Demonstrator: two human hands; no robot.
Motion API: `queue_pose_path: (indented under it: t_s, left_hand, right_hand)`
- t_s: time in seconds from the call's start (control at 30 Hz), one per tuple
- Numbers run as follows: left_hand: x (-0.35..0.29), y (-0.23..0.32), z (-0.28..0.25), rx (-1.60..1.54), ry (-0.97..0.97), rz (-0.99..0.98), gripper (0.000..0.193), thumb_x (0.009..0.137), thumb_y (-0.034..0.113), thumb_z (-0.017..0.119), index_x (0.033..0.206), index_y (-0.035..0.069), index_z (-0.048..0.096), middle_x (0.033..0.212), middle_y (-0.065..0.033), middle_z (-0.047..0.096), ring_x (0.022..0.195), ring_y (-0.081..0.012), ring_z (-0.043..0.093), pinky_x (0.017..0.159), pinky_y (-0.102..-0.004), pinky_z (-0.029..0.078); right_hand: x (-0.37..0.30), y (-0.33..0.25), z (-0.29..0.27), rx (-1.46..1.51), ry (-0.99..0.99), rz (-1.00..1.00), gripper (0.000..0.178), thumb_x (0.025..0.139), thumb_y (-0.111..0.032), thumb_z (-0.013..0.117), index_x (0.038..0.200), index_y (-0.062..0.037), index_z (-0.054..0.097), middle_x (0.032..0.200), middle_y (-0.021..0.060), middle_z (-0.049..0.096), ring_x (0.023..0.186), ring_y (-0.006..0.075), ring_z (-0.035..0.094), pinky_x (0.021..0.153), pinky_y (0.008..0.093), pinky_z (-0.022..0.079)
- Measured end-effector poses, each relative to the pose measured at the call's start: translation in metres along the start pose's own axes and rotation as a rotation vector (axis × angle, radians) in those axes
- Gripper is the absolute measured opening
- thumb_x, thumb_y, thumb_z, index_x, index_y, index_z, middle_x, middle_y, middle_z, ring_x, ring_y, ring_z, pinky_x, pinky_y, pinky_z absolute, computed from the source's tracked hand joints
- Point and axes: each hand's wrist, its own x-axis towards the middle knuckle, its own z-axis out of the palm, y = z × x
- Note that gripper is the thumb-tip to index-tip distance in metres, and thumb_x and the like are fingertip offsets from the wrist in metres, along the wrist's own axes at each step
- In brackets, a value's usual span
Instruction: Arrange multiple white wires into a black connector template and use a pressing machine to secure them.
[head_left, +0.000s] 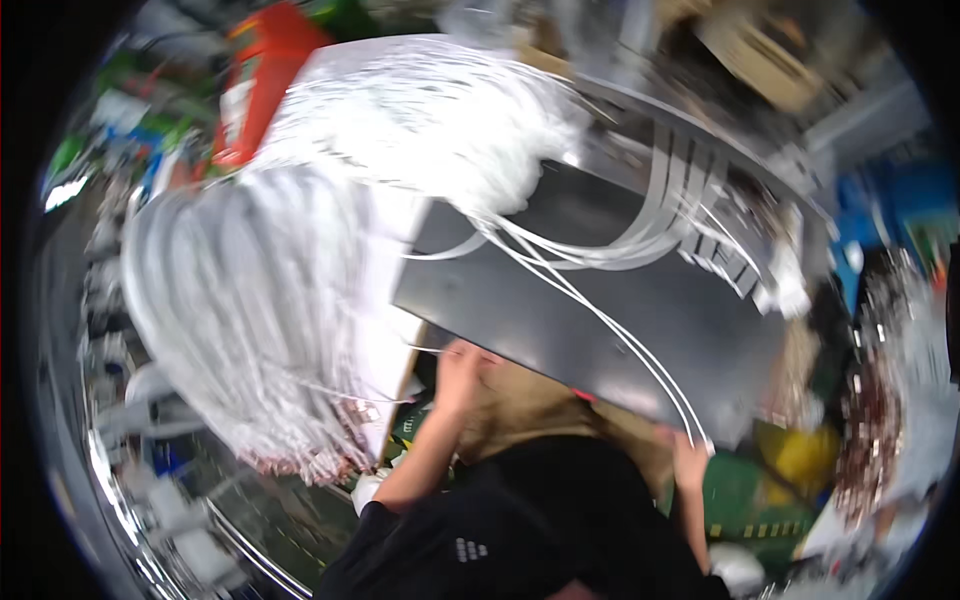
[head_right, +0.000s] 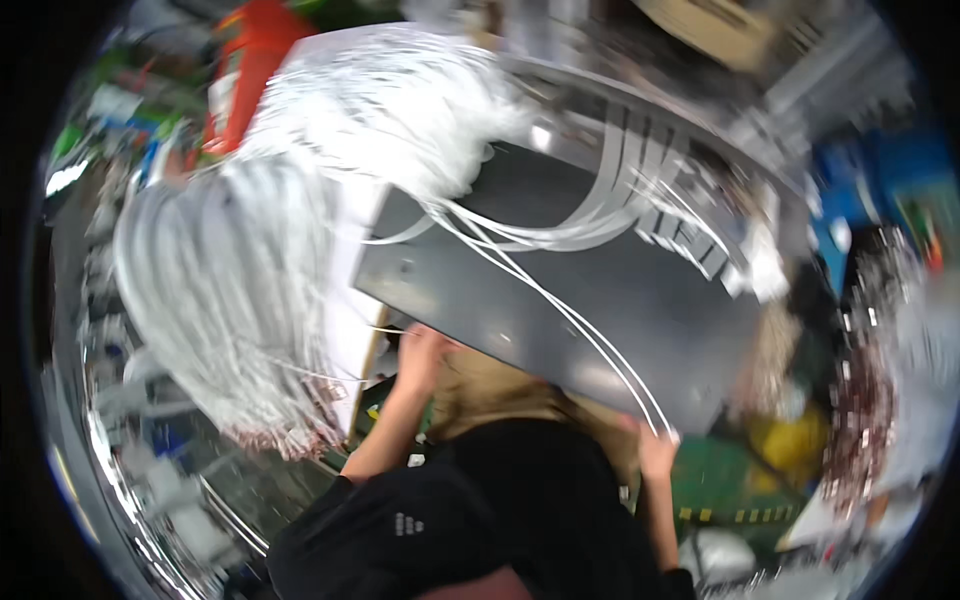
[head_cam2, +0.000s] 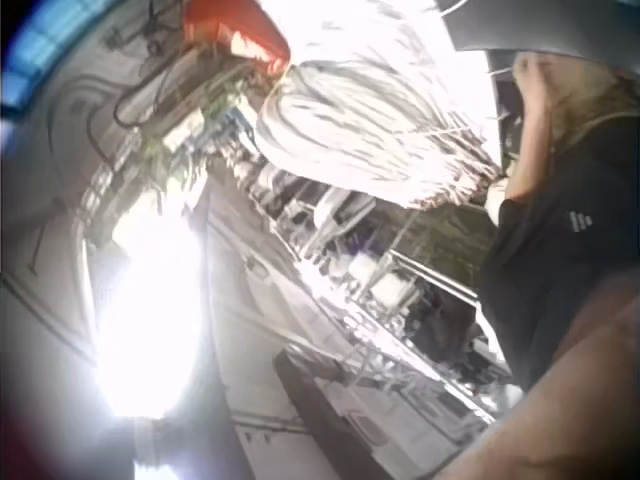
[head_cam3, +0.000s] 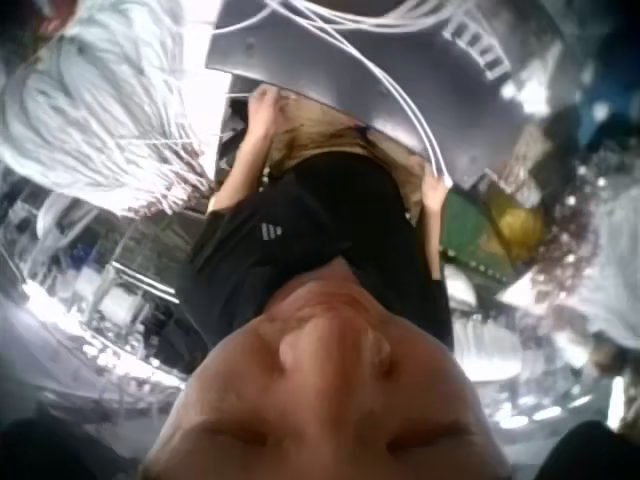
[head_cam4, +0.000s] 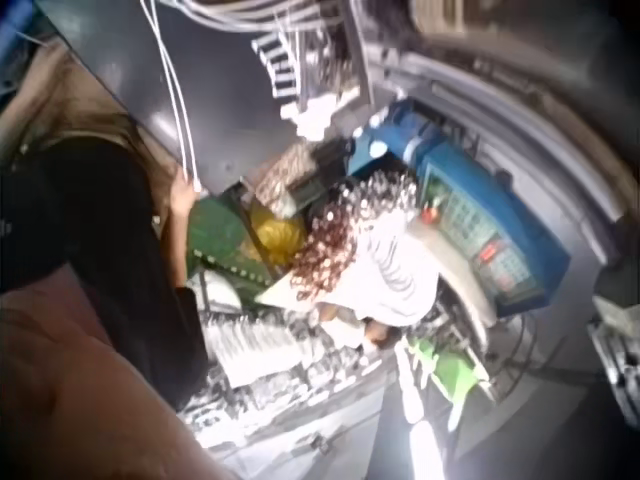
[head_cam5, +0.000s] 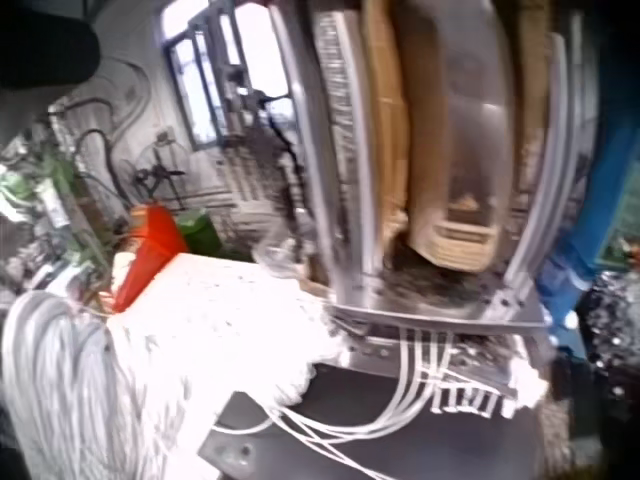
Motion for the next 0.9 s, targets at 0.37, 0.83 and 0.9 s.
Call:
queue_pose_path:
  t_s: [0.37, 0.83, 0.9]
  left_hand:
    - [-0.001, -0.002, -0.005, -0.089, -0.076, -0.076, 0.027, 0.102, 0.02, 0.054, 0.093, 0.0, 0.069, 0.085, -0.0086, 0.072, 0.078, -0.0147, 0.069, 0.075, -0.0275, 0.055]
    - [-0.071, 0.021, 0.04, 0.441, -0.322, 0.261, 0.023, 0.099, 0.016, 0.059, 0.082, 0.002, 0.068, 0.071, -0.0055, 0.067, 0.071, -0.0191, 0.066, 0.072, -0.0307, 0.052]
    - [-0.064, 0.041, 0.047, 0.589, -0.445, 0.617, 0.017, 0.093, 0.019, 0.066, 0.086, 0.004, 0.068, 0.074, -0.0059, 0.068, 0.075, -0.023, 0.066, 0.074, -0.0326, 0.052]
  right_hand:
    - [0.001, -0.013, -0.005, 0.205, -0.146, 0.029, 0.036, 0.1, -0.015, 0.045, 0.094, 0.0064, 0.072, 0.089, 0.0133, 0.075, 0.08, 0.0207, 0.071, 0.076, 0.0321, 0.057]
    - [0.015, -0.064, -0.132, 0.023, -0.441, -0.051, 0.04, 0.099, -0.031, 0.06, 0.098, 0.0072, 0.073, 0.089, 0.015, 0.075, 0.074, 0.016, 0.07, 0.056, 0.0274, 0.053]
    - [0.009, -0.079, -0.158, 0.307, -0.35, -0.237, 0.043, 0.101, -0.034, 0.057, 0.098, 0.0061, 0.072, 0.089, 0.0158, 0.075, 0.07, 0.0168, 0.069, 0.054, 0.0264, 0.05]
